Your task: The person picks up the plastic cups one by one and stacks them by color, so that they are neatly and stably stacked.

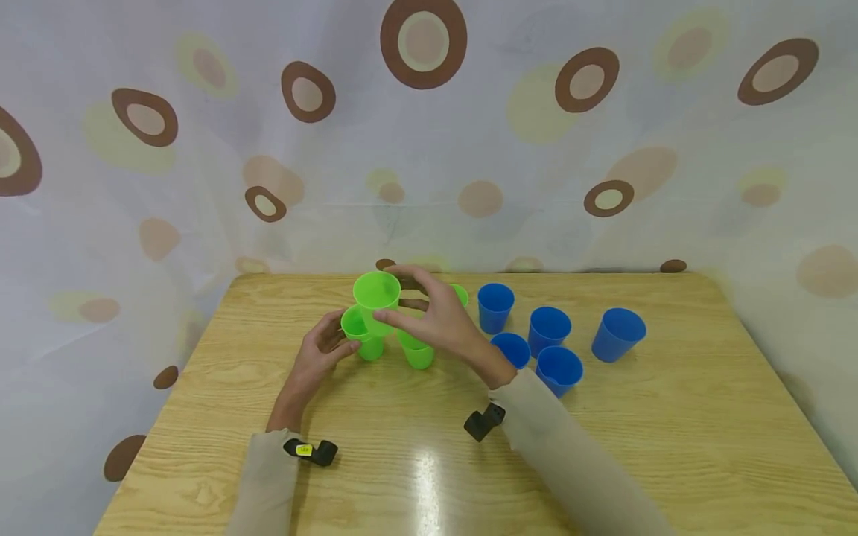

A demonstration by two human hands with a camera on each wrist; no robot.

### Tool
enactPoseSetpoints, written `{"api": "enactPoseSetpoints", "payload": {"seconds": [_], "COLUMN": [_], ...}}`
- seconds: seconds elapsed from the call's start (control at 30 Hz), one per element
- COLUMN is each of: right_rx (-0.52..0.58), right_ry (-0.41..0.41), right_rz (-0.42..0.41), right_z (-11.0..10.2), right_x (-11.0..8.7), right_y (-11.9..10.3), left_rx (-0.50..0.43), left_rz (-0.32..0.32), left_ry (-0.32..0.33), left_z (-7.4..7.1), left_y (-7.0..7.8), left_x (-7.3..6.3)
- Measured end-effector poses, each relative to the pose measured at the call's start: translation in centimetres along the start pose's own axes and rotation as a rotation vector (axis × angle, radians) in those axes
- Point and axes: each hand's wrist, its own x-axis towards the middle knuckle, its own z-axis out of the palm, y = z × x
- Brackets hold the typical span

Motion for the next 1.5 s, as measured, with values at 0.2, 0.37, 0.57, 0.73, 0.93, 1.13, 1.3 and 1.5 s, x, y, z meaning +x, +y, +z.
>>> {"api": "enactPoseSetpoints", "payload": {"seconds": [0.2, 0.37, 0.57, 0.73, 0.93, 1.13, 1.3, 1.5], "right_rx": [-0.021, -0.014, 0.013, 0.06, 0.063, 0.06, 0.069, 0.074], "right_ry": [0.001, 0.004, -0.001, -0.011, -0.029, -0.052, -0.07, -0.09], "right_rz": [0.016, 0.017, 0.043, 0.066, 0.09, 0.125, 0.106, 0.098], "right_z": [0.2, 0.5, 0.7, 0.7, 0.8, 1.0, 1.3, 1.5], "right_x": [1.0, 1.6, 2.1, 2.7, 3.2, 3.2, 3.3, 3.3], "right_y": [-0.1, 0.0, 0.1, 0.6, 1.3, 2.0, 2.4, 2.7], "left_rx": [0.013, 0.011, 0.015, 0.036, 0.039, 0.037, 0.037, 0.038], "left_rz": [-0.006, -0.024, -0.027, -0.03, -0.027, -0.038, -0.036, -0.039], "left_ry": [0.003, 0.012, 0.016, 0.016, 0.018, 0.017, 0.015, 0.017], "left_z": [0.1, 0.1, 0.2, 0.1, 0.1, 0.2, 0.2, 0.2], "left_y": [0.1, 0.2, 0.3, 0.2, 0.3, 0.5, 0.5, 0.7], "left_x": [0.1, 0.1, 0.1, 0.0, 0.2, 0.1, 0.1, 0.2]}}
